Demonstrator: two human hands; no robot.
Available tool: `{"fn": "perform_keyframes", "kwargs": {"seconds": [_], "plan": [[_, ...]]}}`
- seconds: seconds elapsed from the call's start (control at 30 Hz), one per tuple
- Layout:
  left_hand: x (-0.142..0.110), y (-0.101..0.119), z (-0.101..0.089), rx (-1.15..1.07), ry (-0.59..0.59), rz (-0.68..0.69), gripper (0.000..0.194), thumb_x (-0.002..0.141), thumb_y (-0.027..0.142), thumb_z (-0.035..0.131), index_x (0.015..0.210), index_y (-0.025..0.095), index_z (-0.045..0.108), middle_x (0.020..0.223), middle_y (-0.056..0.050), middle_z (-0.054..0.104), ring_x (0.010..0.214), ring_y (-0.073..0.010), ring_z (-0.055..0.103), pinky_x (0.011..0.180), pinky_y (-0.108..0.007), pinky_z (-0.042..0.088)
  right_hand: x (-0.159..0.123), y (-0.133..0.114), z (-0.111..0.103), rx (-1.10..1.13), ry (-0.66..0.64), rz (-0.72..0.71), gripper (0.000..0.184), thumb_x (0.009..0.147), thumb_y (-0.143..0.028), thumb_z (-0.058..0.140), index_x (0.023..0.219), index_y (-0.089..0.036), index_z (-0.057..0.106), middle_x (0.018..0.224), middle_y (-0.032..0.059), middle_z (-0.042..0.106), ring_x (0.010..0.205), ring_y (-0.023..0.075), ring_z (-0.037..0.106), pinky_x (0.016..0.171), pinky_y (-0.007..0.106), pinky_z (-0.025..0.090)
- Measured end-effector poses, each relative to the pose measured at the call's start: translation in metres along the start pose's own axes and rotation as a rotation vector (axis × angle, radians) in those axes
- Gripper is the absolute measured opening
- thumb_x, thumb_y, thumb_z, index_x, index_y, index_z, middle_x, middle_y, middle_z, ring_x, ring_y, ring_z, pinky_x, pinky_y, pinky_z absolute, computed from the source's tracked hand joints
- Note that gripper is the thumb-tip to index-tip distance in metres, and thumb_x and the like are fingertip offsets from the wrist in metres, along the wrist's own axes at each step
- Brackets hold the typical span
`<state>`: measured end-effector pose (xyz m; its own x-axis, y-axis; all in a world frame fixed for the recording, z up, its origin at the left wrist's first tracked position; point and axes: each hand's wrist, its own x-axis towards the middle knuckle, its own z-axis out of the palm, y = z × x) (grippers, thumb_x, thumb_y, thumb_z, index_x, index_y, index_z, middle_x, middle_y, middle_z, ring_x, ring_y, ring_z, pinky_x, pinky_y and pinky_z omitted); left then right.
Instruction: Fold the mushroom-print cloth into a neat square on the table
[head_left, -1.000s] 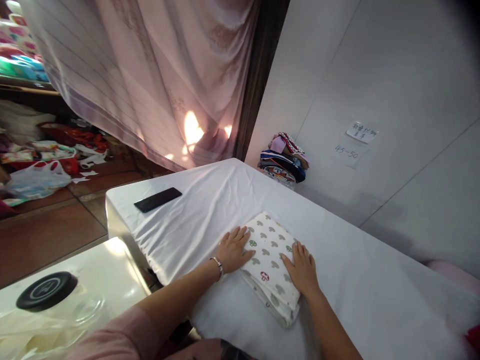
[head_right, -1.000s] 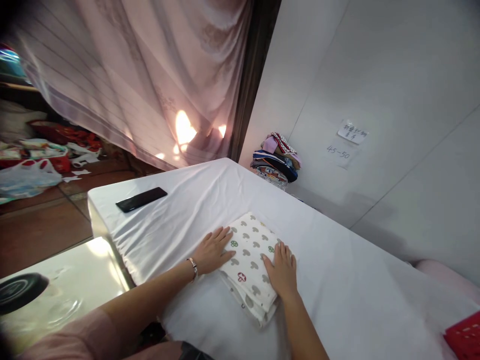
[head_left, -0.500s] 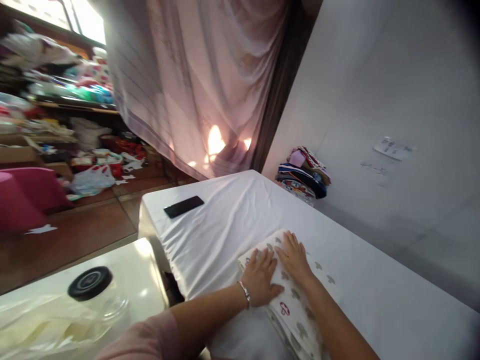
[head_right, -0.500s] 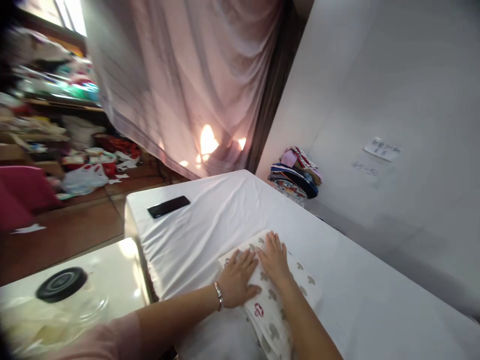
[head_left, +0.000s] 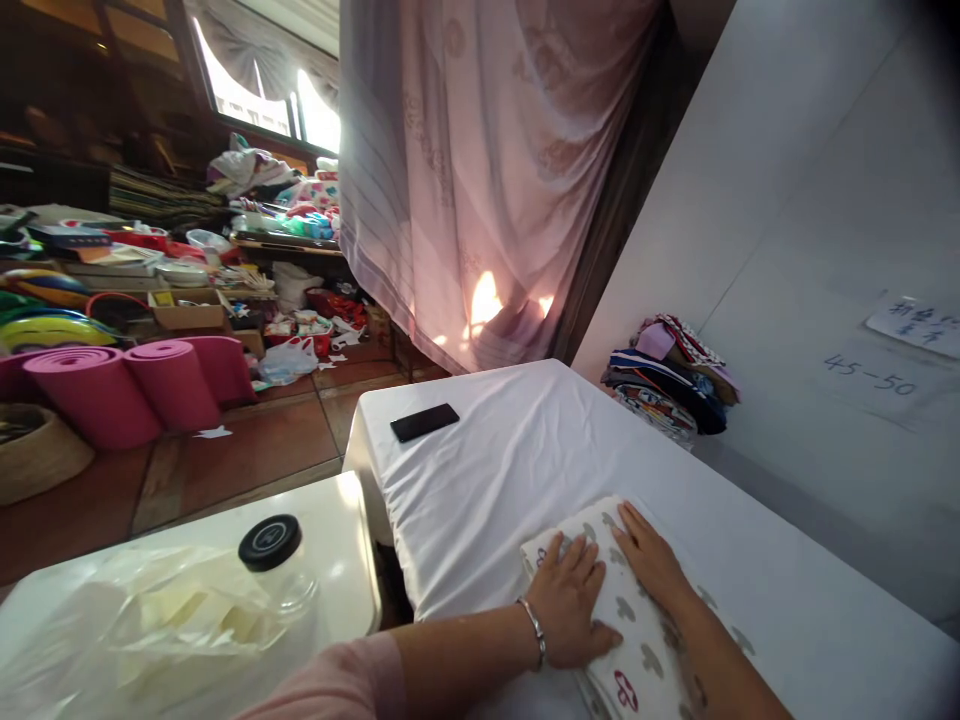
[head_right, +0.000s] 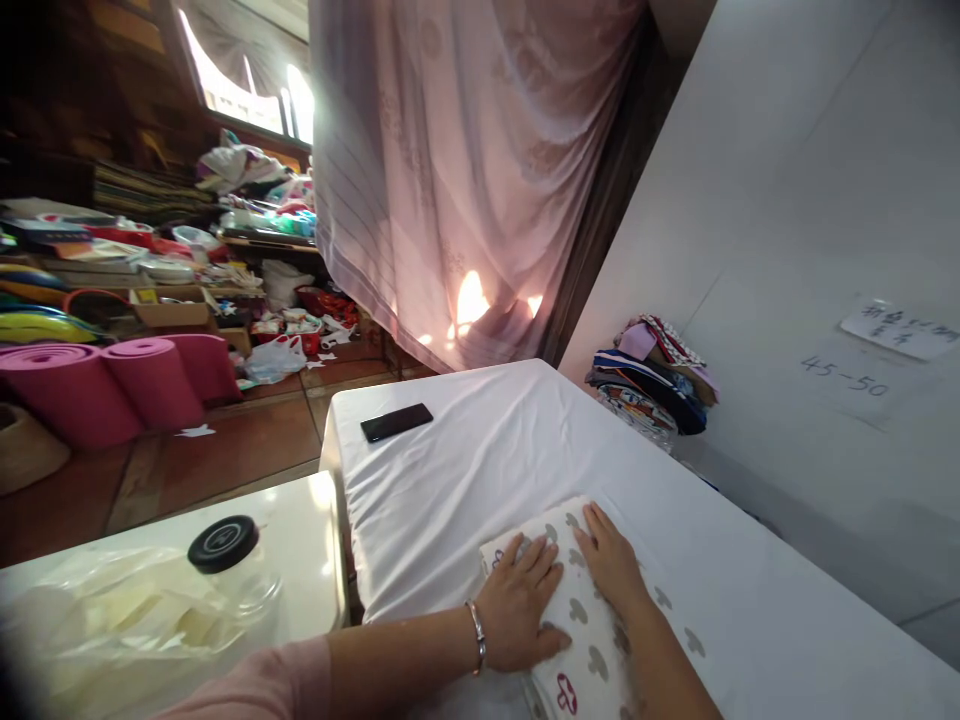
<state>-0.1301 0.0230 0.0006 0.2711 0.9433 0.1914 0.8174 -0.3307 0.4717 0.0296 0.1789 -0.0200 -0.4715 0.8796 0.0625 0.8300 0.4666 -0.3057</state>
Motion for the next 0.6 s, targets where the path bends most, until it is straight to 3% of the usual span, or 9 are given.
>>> {"fn": "perform_keyframes", "kwargs": {"seconds": [0.1, 0.2, 0.3, 0.4, 0.5, 0.6], "plan": [[-0.002, -0.005, -0.014, -0.004, 0.057, -0.047, 0.063, 0.081, 0.060, 0.041, 0.130, 0.020, 0.043, 0.141, -0.010, 0.037, 0.132, -0.0276, 0.025, 0.110, -0.050, 0.009, -0.006, 0.015, -0.016, 0.141, -0.084, 0.138, 0.063, 0.086, -0.048, 0.032, 0.137, -0.012, 0.035, 0.140, 0.0098, 0.038, 0.129, 0.0220, 0.036, 0.106, 0.035, 0.027], [-0.005, -0.017, -0.029, -0.003, 0.126, -0.217, 0.043, 0.083, 0.048, 0.044, 0.117, 0.022, 0.052, 0.127, -0.008, 0.052, 0.118, -0.0260, 0.043, 0.102, -0.047, 0.026, -0.025, 0.038, -0.031, 0.144, -0.142, 0.259, 0.066, 0.083, -0.055, 0.034, 0.135, -0.015, 0.040, 0.136, 0.0099, 0.044, 0.124, 0.0259, 0.041, 0.103, 0.037, 0.032], [-0.008, -0.030, -0.036, -0.010, 0.091, -0.393, 0.043, 0.080, 0.049, 0.047, 0.111, 0.019, 0.054, 0.109, -0.009, 0.059, 0.103, -0.0267, 0.052, 0.090, -0.041, 0.038, -0.048, 0.056, -0.044, 0.146, -0.196, 0.337, 0.063, 0.080, -0.060, 0.037, 0.125, -0.018, 0.052, 0.125, 0.0104, 0.055, 0.116, 0.0280, 0.049, 0.096, 0.037, 0.038], [-0.004, -0.040, -0.036, -0.056, 0.004, -0.484, 0.051, 0.073, 0.052, 0.052, 0.110, 0.018, 0.055, 0.105, -0.010, 0.060, 0.100, -0.0276, 0.054, 0.085, -0.038, 0.041, -0.065, 0.066, -0.053, 0.252, -0.287, 0.412, 0.060, 0.077, -0.066, 0.039, 0.112, -0.022, 0.060, 0.113, 0.0089, 0.062, 0.103, 0.0276, 0.057, 0.085, 0.035, 0.044], [0.016, -0.045, -0.037, -0.106, -0.052, -0.450, 0.050, 0.069, 0.044, 0.059, 0.111, 0.018, 0.056, 0.107, -0.009, 0.060, 0.099, -0.0250, 0.056, 0.085, -0.033, 0.043, -0.077, 0.071, -0.055, 0.351, -0.323, 0.493, 0.061, 0.073, -0.070, 0.042, 0.103, -0.020, 0.063, 0.103, 0.0095, 0.066, 0.091, 0.0269, 0.062, 0.077, 0.034, 0.046], [0.060, -0.047, -0.048, -0.084, 0.019, -0.294, 0.047, 0.068, 0.034, 0.063, 0.112, 0.020, 0.057, 0.109, -0.007, 0.060, 0.102, -0.0230, 0.055, 0.088, -0.031, 0.042, -0.090, 0.075, -0.056, 0.404, -0.240, 0.561, 0.058, 0.071, -0.069, 0.045, 0.088, -0.017, 0.065, 0.093, 0.0118, 0.068, 0.086, 0.0274, 0.063, 0.076, 0.035, 0.047]]}}
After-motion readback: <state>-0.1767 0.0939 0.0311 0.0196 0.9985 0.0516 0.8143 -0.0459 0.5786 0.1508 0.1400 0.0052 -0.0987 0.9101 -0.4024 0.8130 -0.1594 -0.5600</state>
